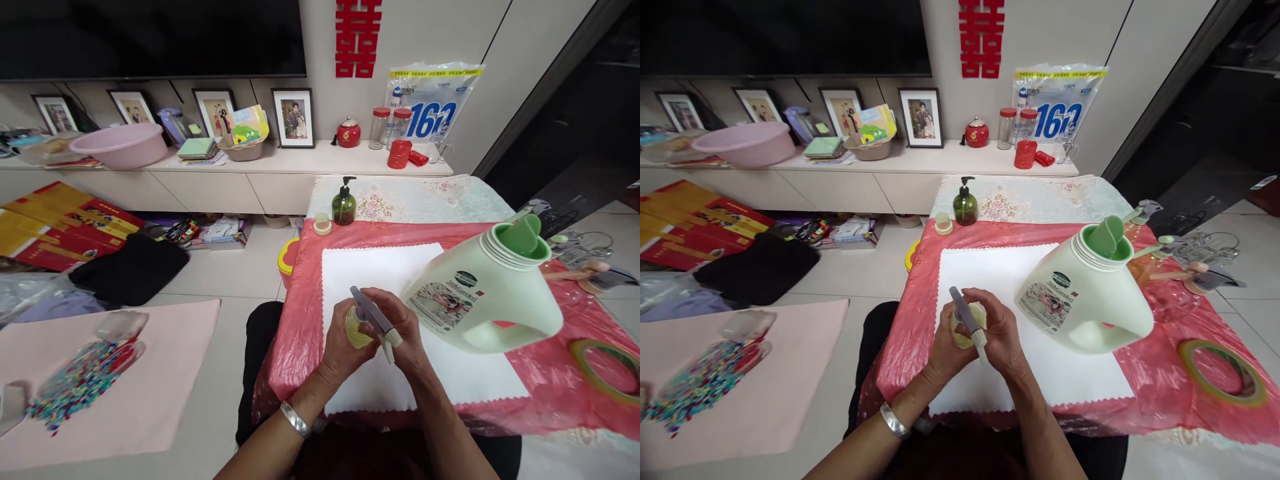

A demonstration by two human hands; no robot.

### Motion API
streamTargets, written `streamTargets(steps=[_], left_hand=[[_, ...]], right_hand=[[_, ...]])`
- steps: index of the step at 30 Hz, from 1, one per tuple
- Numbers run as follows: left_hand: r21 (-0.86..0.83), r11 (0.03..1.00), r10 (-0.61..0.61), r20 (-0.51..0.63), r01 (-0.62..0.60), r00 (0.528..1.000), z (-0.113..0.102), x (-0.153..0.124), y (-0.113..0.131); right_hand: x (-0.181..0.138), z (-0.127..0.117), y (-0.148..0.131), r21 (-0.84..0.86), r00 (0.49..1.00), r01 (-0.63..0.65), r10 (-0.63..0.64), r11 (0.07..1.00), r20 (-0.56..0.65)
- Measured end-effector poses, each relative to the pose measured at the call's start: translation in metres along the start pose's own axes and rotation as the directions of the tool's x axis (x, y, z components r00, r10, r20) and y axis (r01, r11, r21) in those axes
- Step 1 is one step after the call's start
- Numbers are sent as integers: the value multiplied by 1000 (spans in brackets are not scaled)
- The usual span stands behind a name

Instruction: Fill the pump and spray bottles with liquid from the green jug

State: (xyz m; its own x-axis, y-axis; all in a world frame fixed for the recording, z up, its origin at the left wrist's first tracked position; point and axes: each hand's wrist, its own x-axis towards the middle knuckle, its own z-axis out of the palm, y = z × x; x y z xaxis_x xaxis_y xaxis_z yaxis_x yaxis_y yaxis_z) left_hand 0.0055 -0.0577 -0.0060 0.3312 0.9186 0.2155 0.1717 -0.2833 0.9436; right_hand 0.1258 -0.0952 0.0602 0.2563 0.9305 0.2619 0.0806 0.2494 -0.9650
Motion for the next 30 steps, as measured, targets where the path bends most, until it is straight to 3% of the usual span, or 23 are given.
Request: streamTargets(steps=[5,9,12,16,19,20,22,23,27,30], left_hand=[[-28,998,53,5,-53,999,3,-4,-11],[-51,994,100,63,-96,993,2,-5,-19],[-8,993,120,91,-119,989,-1,-4,-20],[7,995,103,97,-104,990,-2,-4,-19],[13,993,116,100,-118,988,-1,-4,-19],[18,991,128,98,-130,987,-1,-4,-19],[30,988,151,87,-154,985,0,-5,-21],[38,985,162,79,-166,984,1,-5,-22],[57,971,230,49,-232,972,4,-6,-25],[68,959,274,43,-276,961,5,-7,-26]], right_hand=[[-3,-8,2,40,999,-11,9,999,43],[6,-13,-7,98,999,40,-41,994,6],[24,-17,-38,109,992,122,-117,986,-50],[63,-23,-93,-61,943,280,-287,958,-169],[97,-26,-103,-180,914,352,-379,918,-143],[107,-26,-97,-250,914,362,-395,898,-94],[121,-25,-70,-509,950,307,-292,804,112],[125,-24,-52,-571,959,281,-235,771,155],[122,-17,24,-721,964,213,-24,659,264],[114,-13,60,-792,940,202,111,576,321]])
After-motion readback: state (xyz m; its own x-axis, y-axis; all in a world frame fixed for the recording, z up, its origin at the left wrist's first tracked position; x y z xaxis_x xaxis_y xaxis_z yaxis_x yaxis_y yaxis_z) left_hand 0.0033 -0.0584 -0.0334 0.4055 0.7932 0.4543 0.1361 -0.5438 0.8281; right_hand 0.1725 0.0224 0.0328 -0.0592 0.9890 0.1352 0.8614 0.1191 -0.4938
